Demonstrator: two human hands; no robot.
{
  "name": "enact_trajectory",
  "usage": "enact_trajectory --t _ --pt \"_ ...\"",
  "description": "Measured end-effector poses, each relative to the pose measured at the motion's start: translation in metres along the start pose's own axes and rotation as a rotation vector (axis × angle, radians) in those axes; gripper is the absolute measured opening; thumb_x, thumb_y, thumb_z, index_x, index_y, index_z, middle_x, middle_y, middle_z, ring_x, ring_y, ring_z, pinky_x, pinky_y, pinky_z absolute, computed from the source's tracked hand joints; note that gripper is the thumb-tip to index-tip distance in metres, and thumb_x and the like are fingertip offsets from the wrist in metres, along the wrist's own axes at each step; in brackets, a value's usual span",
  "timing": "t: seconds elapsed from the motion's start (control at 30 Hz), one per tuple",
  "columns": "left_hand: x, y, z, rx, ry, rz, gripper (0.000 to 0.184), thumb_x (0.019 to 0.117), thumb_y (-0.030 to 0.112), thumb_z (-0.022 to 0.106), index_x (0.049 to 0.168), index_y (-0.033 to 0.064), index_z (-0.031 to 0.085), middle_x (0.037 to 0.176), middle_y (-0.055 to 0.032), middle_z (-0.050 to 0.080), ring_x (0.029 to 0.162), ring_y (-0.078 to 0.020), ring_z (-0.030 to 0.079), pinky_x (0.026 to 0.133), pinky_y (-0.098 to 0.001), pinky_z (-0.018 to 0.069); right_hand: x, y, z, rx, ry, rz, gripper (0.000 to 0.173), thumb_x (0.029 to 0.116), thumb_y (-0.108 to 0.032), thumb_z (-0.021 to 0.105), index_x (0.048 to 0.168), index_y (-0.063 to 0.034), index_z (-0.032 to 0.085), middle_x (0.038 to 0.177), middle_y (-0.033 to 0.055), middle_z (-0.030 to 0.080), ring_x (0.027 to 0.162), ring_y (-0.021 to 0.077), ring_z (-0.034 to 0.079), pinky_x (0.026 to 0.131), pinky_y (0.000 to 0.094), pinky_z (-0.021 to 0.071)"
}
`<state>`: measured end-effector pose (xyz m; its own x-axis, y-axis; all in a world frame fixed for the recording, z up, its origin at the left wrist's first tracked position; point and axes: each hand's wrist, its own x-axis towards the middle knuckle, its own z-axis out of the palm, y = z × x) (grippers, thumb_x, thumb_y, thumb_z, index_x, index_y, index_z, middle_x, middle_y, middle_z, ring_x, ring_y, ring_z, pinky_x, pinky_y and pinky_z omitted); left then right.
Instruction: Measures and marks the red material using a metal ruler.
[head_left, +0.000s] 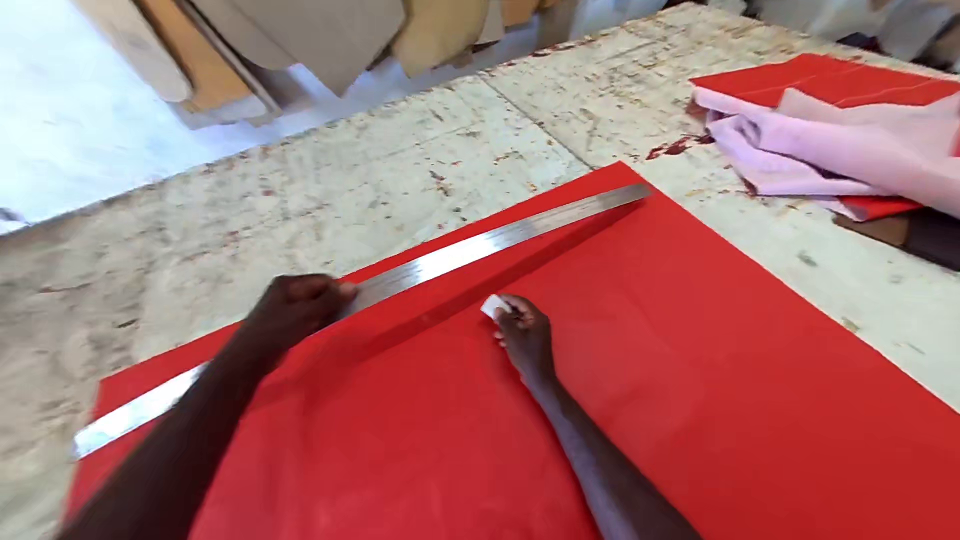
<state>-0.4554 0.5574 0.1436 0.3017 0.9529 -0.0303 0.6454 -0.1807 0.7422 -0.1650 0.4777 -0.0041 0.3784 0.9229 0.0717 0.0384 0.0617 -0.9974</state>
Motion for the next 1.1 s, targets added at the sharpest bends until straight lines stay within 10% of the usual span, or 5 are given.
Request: enact_trajectory --t 0.33,0.47,0.67,0.87,1.1 --pt "-0.109 0.19 -0.024 -0.103 0.065 0.123 0.032 0.1046 0.029 0.06 0.085 0.0053 0.066 0.065 -0.0028 0.057 0.055 -0.0107 0.05 0.053 -0.0282 0.0428 -0.025 -0.056 -0.055 0.539 -0.15 0.182 0.03 0.1006 -0.008 0.06 0.131 -0.0093 0.061 0.095 0.0086 0.07 0.073 0.0151 0.066 0.063 0.0315 0.0577" --pt "-0.164 0.207 0.013 -0.102 0.078 0.167 0.034 0.1039 0.031 0.059 0.086 0.0033 0.069 0.068 -0.0061 0.061 0.06 -0.0159 0.056 0.059 -0.0377 0.0491 -0.11 -0.132 -0.131 0.709 -0.311 0.403 0.023 0.1052 -0.019 0.045 0.121 -0.0165 0.062 0.105 0.0019 0.068 0.081 0.0089 0.066 0.069 0.0229 0.0568" --pt "-0.217 0.224 0.117 -0.056 -0.021 0.084 0.042 0.1047 0.043 0.054 0.091 0.0077 0.071 0.077 -0.0094 0.065 0.073 -0.0266 0.065 0.068 -0.0545 0.0538 -0.2 -0.182 -0.23 0.793 -0.208 0.56 0.037 0.1042 -0.044 0.052 0.081 -0.0162 0.06 0.068 -0.0025 0.056 0.054 0.0052 0.054 0.047 0.0176 0.0456" --pt "-0.237 0.251 0.191 -0.014 -0.155 0.094 0.044 0.1037 0.048 0.053 0.089 0.0108 0.071 0.077 -0.0087 0.065 0.075 -0.0279 0.065 0.068 -0.0566 0.0524 -0.238 -0.186 -0.321 0.578 -0.221 0.427 0.028 0.1061 -0.034 0.052 0.125 -0.0177 0.064 0.09 -0.0017 0.066 0.054 -0.0007 0.05 0.046 0.0128 0.0407" --pt "-0.199 0.303 0.242 0.028 -0.169 0.195 0.044 0.1041 0.047 0.053 0.085 0.0103 0.068 0.073 -0.0068 0.062 0.071 -0.0251 0.063 0.066 -0.0534 0.0509 -0.165 -0.182 -0.393 0.427 -0.013 0.311 0.02 0.1035 -0.034 0.059 0.093 -0.0178 0.064 0.074 -0.0048 0.058 0.043 0.0001 0.036 0.037 0.0145 0.0315"
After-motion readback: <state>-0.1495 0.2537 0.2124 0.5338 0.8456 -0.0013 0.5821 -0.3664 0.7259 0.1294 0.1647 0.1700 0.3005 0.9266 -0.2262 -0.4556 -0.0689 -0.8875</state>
